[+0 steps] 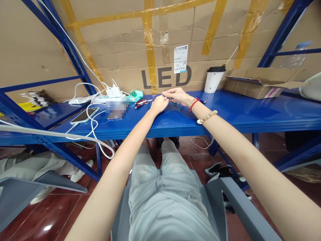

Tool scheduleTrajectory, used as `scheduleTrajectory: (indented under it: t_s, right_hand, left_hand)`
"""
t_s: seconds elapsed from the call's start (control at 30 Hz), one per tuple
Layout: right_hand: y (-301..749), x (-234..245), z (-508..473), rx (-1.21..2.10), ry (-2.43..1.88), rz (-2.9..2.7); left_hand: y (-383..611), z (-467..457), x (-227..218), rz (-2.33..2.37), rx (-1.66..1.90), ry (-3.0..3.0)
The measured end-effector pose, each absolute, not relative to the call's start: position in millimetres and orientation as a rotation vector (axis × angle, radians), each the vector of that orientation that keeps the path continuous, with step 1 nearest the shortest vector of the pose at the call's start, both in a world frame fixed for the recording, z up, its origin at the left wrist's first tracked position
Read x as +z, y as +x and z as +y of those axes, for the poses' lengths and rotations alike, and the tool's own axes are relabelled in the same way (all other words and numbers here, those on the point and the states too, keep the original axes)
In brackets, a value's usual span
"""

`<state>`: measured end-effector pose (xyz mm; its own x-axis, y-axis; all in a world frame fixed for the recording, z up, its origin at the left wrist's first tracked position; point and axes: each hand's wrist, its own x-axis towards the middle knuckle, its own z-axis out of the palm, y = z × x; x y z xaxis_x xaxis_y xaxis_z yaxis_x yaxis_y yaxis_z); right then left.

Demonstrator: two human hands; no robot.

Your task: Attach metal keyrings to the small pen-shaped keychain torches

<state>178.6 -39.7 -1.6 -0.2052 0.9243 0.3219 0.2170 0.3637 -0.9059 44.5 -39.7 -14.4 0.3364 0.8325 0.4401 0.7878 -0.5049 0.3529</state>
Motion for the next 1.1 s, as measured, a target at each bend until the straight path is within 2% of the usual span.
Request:
scheduleTrajectory:
  t_s: [0.37,1.1]
  right_hand:
    - [184.5,2.8,-36.5,1.003,-1.000,-1.504]
    - [185.6,4.5,-47.2,0.881,-1.120,-1.717]
  left_hand:
    - [42.0,-39.9,-12.5,1.610,1.052,2.358]
    - [39.3,-38.2,-15.0,1.632,0.903,2.388]
